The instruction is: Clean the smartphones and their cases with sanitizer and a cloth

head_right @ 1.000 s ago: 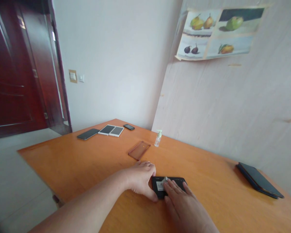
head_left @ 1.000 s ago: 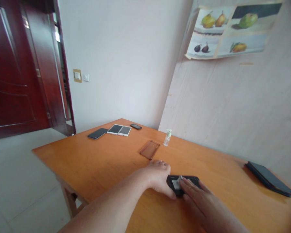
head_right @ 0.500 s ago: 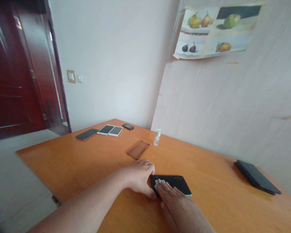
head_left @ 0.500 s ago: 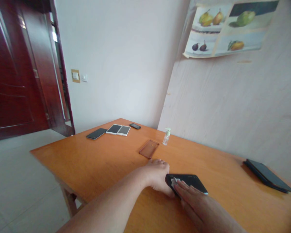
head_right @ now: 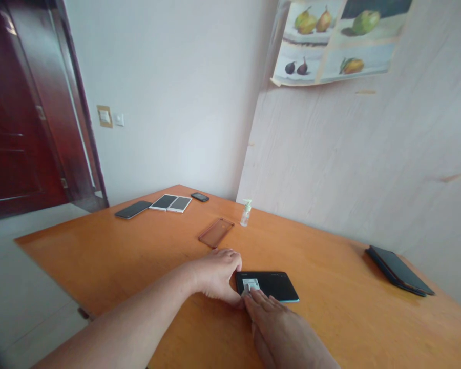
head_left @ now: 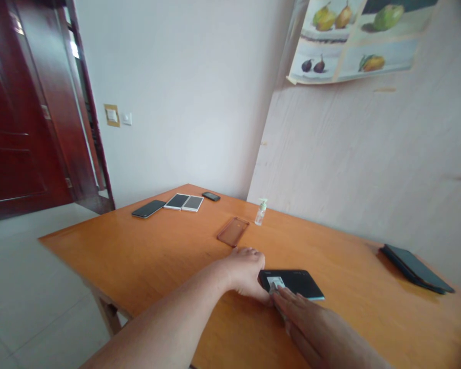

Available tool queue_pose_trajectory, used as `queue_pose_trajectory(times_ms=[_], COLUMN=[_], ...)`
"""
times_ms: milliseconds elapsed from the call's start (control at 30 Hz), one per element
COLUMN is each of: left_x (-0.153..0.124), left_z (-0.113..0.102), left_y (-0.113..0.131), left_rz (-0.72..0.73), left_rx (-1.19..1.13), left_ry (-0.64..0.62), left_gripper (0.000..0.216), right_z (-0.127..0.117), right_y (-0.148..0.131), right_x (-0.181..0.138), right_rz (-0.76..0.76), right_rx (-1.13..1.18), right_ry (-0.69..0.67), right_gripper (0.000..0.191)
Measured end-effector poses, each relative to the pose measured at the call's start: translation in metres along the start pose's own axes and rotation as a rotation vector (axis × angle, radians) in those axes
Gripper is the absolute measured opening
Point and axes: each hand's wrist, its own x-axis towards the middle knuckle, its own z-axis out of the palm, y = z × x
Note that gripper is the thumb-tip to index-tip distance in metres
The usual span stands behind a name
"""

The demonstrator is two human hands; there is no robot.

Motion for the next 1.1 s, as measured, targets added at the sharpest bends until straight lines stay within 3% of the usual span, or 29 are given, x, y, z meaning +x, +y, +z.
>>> queue_pose_trajectory(times_ms=[200, 267, 333, 467, 733, 800, 967, 1033, 1100], left_x=[-0.001, 0.000, 0.000, -0.001, -0.002, -0.002, -0.002, -0.002, -0.001], left_z=[-0.002, -0.001, 0.000, -0.002, -0.004, -0.004, -0.004, -0.004, -0.003], left_y=[-0.001, -0.002, -0.002, 0.000, 0.000, 0.000, 0.002, 0.002, 0.001], left_rz=[-0.013, -0.014, -0.016, -0.009, -0.013, -0.015, -0.020, -0.022, -0.021], left_rx=[-0.020, -0.033, -0.038, -0.023, -0.039, -0.044, -0.028, -0.024, -0.027], left_ry=[-0.008, -0.001, 0.008, 0.016, 0.002, 0.011, 0.010, 0.009, 0.004], left_gripper=[0.070, 0.072, 0.071, 0.055, 0.062, 0.062, 0.052, 0.052, 0.058], right_z=[-0.007, -0.012, -0.017, -0.024, -0.022, -0.022, -0.027, -0.026, -0.022], right_y=[0.032, 0.023, 0.003, -0.027, 0.025, 0.018, -0.024, -0.023, -0.005], right_x=[-0.010, -0.009, -0.005, 0.000, -0.008, -0.006, 0.002, 0.002, 0.001], right_rz=[0.354, 0.325, 0.204, 0.030, 0.483, 0.425, 0.069, 0.061, 0.156], right_rx=[-0.099, -0.097, -0.051, 0.032, -0.151, -0.156, 0.018, 0.050, 0.017], right_ry=[-0.004, -0.009, -0.024, -0.059, -0.081, -0.058, -0.061, -0.047, -0.009], right_gripper=[0.049, 0.050, 0.051, 0.052, 0.041, 0.042, 0.049, 0.050, 0.048])
